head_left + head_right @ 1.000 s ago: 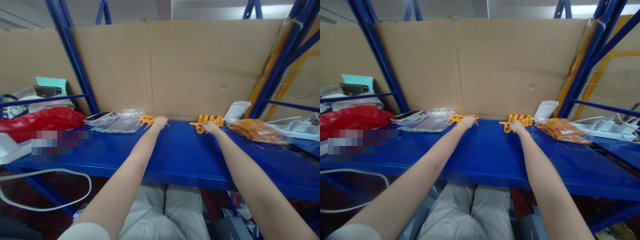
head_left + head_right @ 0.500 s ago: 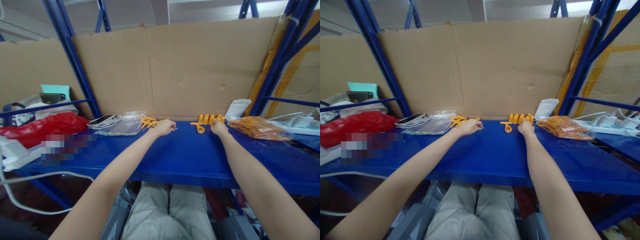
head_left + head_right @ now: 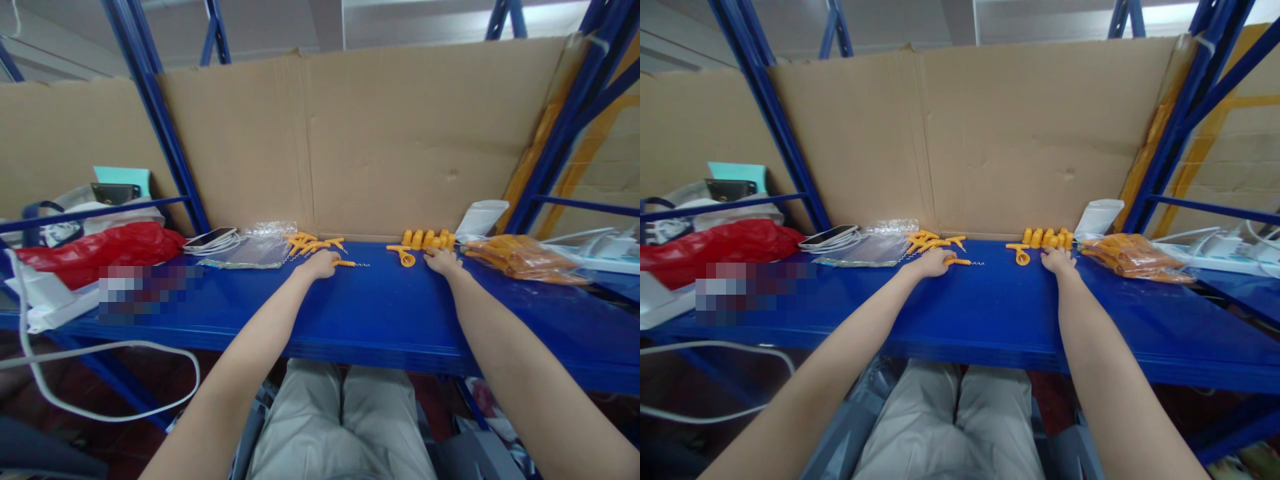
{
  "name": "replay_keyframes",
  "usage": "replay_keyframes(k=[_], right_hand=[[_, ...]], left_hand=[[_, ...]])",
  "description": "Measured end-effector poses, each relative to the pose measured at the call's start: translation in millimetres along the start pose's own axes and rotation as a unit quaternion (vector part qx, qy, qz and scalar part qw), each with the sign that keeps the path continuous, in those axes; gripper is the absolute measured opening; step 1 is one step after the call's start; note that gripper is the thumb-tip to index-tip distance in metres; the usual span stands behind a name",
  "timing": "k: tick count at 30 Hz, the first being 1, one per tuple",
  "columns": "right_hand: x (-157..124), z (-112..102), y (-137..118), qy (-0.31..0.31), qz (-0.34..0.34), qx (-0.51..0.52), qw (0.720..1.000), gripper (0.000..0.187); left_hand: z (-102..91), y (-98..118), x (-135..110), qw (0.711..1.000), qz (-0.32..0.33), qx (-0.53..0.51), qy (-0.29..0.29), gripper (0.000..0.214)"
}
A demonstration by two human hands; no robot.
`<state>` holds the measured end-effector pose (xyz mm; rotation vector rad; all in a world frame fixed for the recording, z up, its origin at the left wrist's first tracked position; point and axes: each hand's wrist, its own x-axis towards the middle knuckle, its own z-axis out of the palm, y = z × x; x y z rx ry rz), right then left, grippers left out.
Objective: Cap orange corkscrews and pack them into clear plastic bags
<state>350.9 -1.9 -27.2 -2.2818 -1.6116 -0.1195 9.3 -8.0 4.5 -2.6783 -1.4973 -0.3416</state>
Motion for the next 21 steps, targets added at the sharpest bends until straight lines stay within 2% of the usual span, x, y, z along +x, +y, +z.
replay_keyframes(k=[2,4,7,10,13,16,19,21], right_hand=[[-1.9,-3.0,-3.2,-0.044,0.034,0.012,0.998,0.051],[-6.5,-9.0,-7.9,-0.052,0.047,0.029,0.997,0.050],[-14.7,-20.4,-15.2,0.008,0.040,0.056,0.998,0.043],[-20.4,-31.4,-22.9,0.085,0.019,0.077,0.993,0.032],[-21.4,-37.7,-32.3,0.125,-0.031,0.105,0.986,0.027],[-18.6,-36.8,-42.7,0.132,-0.095,0.124,0.979,0.033],[-15.0,-30.9,-52.7,0.124,-0.202,0.130,0.963,0.040],[-13.7,-26.6,-59.0,0.099,-0.283,0.127,0.946,0.040]], left_hand=[[-2.7,1.8,-1.1,0.999,-0.023,-0.005,-0.024,0.043],[-5.6,2.6,-2.0,0.998,-0.037,-0.021,-0.040,0.045],[-7.0,1.3,-1.4,0.996,-0.060,-0.045,-0.055,0.043],[-3.8,-1.0,2.4,0.996,-0.066,-0.040,-0.033,0.037],[-0.9,-1.2,5.4,0.997,-0.073,-0.023,-0.009,0.030],[-2.5,1.4,3.9,0.992,-0.111,-0.048,-0.028,0.027],[-6.0,5.4,-0.7,0.983,-0.147,-0.096,-0.047,0.026],[-6.8,7.5,-2.8,0.980,-0.158,-0.111,-0.039,0.027]])
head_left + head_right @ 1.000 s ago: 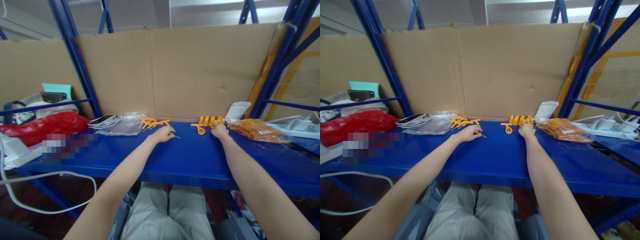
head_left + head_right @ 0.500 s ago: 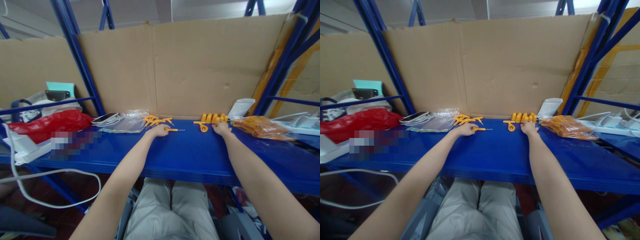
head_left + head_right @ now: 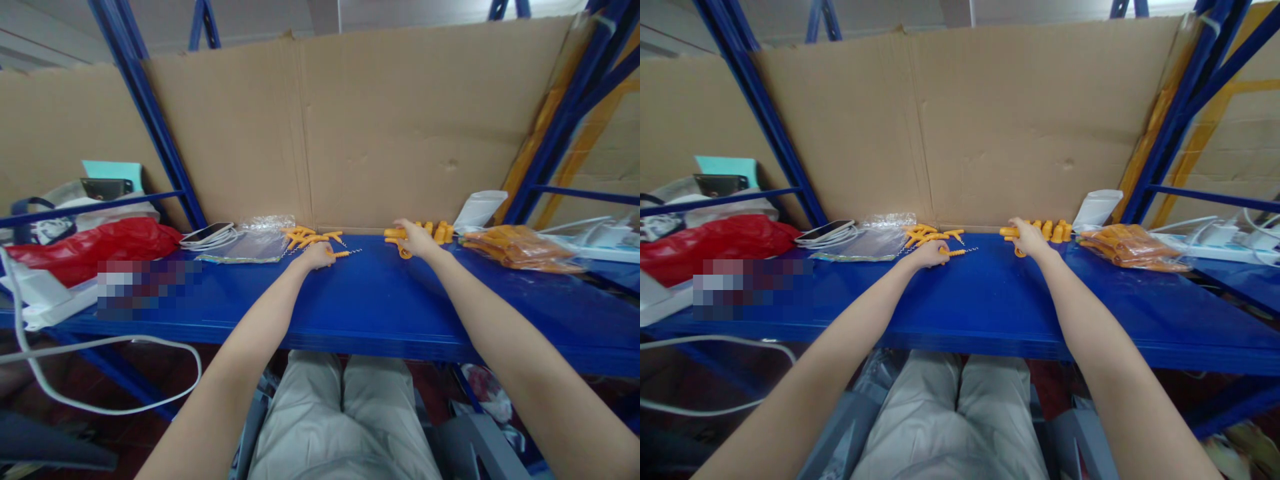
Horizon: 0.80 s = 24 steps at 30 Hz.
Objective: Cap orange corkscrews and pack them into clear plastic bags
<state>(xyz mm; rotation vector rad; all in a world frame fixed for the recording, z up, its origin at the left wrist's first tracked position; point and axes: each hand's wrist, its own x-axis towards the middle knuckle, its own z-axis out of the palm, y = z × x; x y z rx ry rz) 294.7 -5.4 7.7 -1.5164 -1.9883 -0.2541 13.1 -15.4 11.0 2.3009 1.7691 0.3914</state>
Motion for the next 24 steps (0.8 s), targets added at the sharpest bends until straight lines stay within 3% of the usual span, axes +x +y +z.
replay_keyframes(k=[3,8,18,24], right_hand=[[2.9,6.7,-6.8,-0.062,-0.067,0.007,0.996,0.036],[3.5,10.0,-17.5,-0.112,-0.104,0.013,0.988,0.033],[2.5,11.9,-23.2,-0.131,-0.107,0.030,0.985,0.033],[1.8,17.8,-35.7,-0.122,-0.146,0.019,0.982,0.034]], left_hand=[[2.6,0.6,0.5,0.999,0.021,-0.005,0.029,0.032],[10.2,-1.4,7.0,0.990,0.102,0.001,0.093,0.034],[14.6,-1.5,7.8,0.982,0.143,-0.009,0.120,0.032],[16.8,0.2,7.6,0.978,0.158,-0.012,0.138,0.033]])
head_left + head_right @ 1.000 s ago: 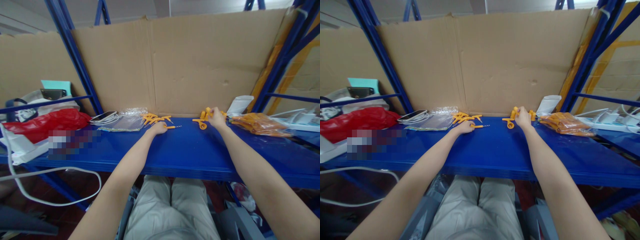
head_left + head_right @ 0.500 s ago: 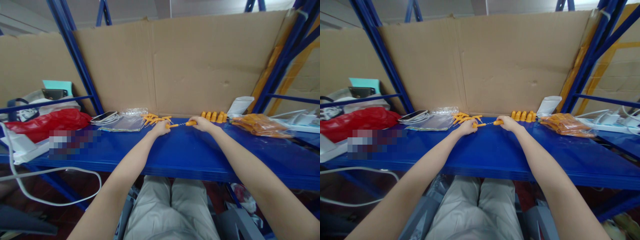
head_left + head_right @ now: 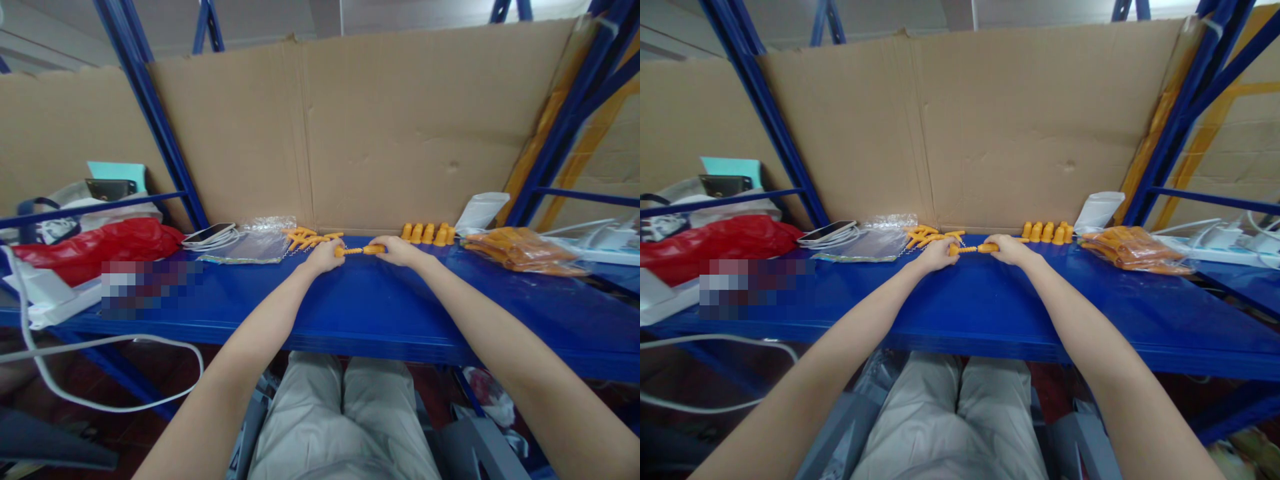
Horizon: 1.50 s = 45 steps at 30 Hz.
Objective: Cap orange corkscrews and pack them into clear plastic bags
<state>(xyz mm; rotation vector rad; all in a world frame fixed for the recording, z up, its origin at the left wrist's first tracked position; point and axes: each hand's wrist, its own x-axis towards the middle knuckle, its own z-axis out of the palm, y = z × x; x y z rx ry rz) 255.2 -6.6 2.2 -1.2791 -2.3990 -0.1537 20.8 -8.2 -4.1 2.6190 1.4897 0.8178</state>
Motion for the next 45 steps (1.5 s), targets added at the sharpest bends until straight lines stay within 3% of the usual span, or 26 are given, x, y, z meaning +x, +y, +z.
replay_keyframes(k=[5,10,14,18,25,30,34,37,41,45], right_hand=[[1.3,2.3,-5.3,0.021,-0.023,-0.009,0.999,0.035],[2.5,7.4,1.1,0.055,-0.032,0.049,0.997,0.034],[3.0,11.7,7.6,0.063,0.037,0.145,0.987,0.040],[-0.7,6.9,10.6,0.017,0.122,0.280,0.952,0.052],[-7.9,-9.5,-1.9,-0.040,0.195,0.416,0.887,0.020],[-7.7,-8.2,-12.3,-0.042,0.248,0.440,0.862,0.023],[-8.8,-8.1,-13.7,-0.046,0.245,0.445,0.860,0.023],[-9.6,-9.8,-12.4,-0.042,0.229,0.431,0.872,0.034],[-8.7,-11.1,-11.5,-0.052,0.217,0.415,0.882,0.025],[-6.8,-9.9,-13.2,-0.090,0.236,0.420,0.872,0.047]], left_hand=[[1.2,-3.3,0.4,1.000,0.020,0.003,0.004,0.033],[3.1,-7.4,2.7,1.000,0.020,-0.004,0.016,0.035],[4.4,-8.0,4.1,0.999,0.013,-0.033,0.021,0.033],[3.7,-7.8,4.2,0.998,-0.001,-0.058,0.013,0.034],[2.7,-8.2,3.2,0.998,0.002,-0.062,0.011,0.033],[1.4,-6.8,2.6,0.998,-0.003,-0.065,0.003,0.034],[0.2,-5.2,2.2,0.998,-0.014,-0.066,-0.003,0.035],[-0.5,-3.9,1.5,0.998,-0.020,-0.067,-0.007,0.035],[-1.4,-2.9,0.4,0.998,-0.020,-0.058,-0.010,0.034],[-2.2,-3.1,-0.1,0.998,-0.014,-0.056,-0.007,0.033]])
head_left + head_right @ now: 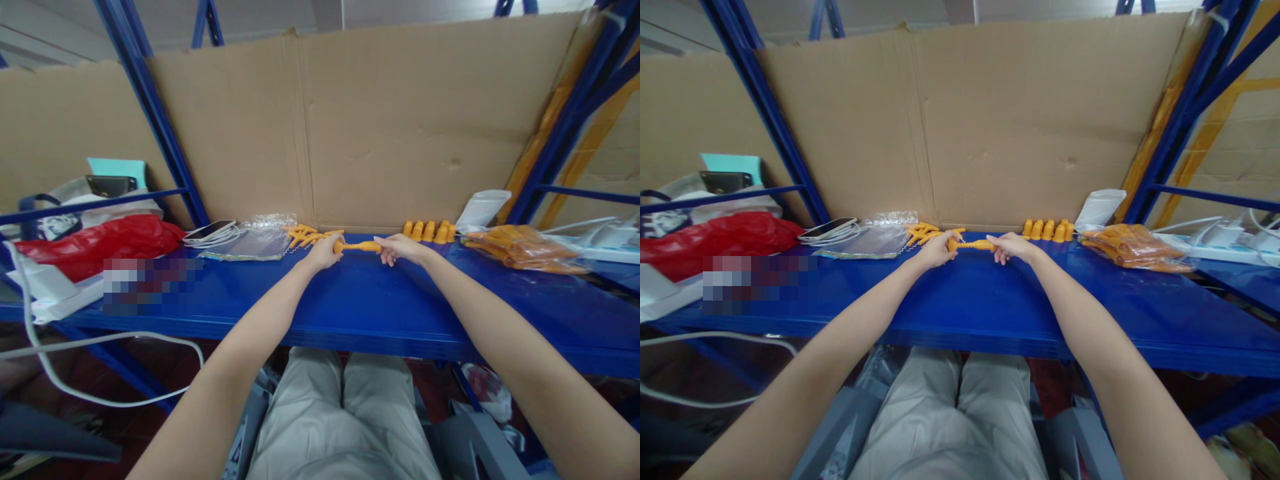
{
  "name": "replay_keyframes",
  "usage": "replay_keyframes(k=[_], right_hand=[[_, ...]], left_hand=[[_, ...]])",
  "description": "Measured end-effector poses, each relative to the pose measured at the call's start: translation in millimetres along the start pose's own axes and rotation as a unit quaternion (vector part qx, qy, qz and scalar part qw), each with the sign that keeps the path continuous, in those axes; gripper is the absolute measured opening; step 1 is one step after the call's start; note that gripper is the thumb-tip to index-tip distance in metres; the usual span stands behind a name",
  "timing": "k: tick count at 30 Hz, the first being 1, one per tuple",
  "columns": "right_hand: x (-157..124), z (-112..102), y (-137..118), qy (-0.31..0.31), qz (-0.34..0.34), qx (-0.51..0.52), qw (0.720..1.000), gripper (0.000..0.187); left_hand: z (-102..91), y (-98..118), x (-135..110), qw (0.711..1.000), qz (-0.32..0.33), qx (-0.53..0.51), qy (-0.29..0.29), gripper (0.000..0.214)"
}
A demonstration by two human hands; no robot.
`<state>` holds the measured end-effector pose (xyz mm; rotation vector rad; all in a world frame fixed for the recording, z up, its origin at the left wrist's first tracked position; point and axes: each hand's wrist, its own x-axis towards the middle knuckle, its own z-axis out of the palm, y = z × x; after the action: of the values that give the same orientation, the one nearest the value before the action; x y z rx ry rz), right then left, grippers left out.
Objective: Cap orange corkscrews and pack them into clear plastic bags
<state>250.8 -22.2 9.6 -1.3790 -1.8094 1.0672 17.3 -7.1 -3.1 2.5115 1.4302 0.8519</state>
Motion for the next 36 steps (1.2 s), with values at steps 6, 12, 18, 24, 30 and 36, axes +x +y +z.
replay_keyframes(k=[6,12,18,24,30,36], right_hand=[[-3.7,2.8,-2.7,0.002,0.049,0.002,0.999,0.055],[-4.7,-1.0,1.0,0.018,-0.032,0.035,0.999,0.035],[1.6,6.3,2.2,0.005,0.025,0.040,0.999,0.047],[2.1,6.6,0.9,-0.011,0.087,0.053,0.995,0.065],[-5.4,1.0,-0.4,-0.030,0.039,0.123,0.991,0.029],[-5.1,6.9,-1.4,-0.042,0.037,0.100,0.993,0.033]], left_hand=[[-0.2,-0.5,0.9,1.000,0.002,-0.001,0.003,0.034],[0.3,-2.7,2.2,1.000,0.005,0.010,-0.001,0.034],[-0.4,-3.3,0.9,0.999,0.020,0.028,0.007,0.033],[1.3,-3.0,2.6,1.000,0.019,0.009,0.006,0.033],[0.7,-0.5,2.2,1.000,0.005,0.011,0.002,0.035],[-2.2,1.4,-0.6,0.999,0.011,0.034,0.010,0.034]])
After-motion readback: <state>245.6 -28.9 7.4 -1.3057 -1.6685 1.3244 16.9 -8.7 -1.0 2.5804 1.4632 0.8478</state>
